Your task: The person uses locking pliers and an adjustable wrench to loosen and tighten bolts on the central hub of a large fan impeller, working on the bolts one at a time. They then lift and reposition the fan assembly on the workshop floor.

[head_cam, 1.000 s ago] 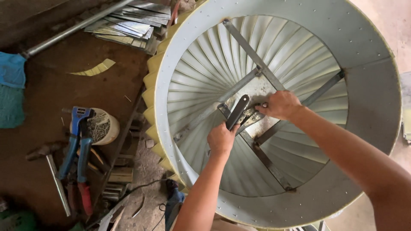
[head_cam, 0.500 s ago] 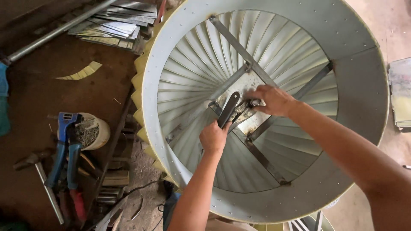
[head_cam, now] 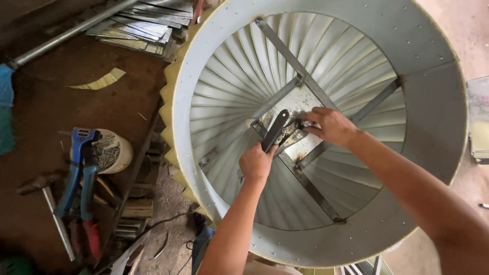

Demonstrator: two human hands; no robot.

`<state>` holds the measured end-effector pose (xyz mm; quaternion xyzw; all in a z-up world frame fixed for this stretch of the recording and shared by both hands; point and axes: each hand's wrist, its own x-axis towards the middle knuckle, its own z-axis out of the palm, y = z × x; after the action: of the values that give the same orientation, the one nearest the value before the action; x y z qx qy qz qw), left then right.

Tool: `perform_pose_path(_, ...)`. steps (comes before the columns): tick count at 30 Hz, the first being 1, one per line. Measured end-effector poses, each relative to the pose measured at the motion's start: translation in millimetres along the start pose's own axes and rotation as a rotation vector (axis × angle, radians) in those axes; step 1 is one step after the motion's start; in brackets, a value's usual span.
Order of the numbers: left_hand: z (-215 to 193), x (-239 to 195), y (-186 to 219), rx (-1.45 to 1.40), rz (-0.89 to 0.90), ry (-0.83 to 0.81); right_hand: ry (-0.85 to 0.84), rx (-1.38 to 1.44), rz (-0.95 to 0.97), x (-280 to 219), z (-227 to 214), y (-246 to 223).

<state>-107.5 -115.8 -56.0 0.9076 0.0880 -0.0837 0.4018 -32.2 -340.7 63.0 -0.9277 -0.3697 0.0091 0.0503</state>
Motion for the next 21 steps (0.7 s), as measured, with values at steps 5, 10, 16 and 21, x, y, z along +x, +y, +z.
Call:
perform_pose_path(5,2,2,-3,-0.007,0.014,0.016,-0.381,-0.215,0.678,34,-39,-50)
perform_pose_path(10,4,1,-3,-0.026,0.028,0.062,-0.061,-0.078,0.085,9,-1,3)
perform_pose_path(16,3,1,-3,-0.021,0.006,0.032,-0.208,-0.156,0.387,5,-4,-15)
perform_pose_path(21,-2,0,0,0.002,0.015,-0.042,-0.050,0.124,0.287,-2,12,0)
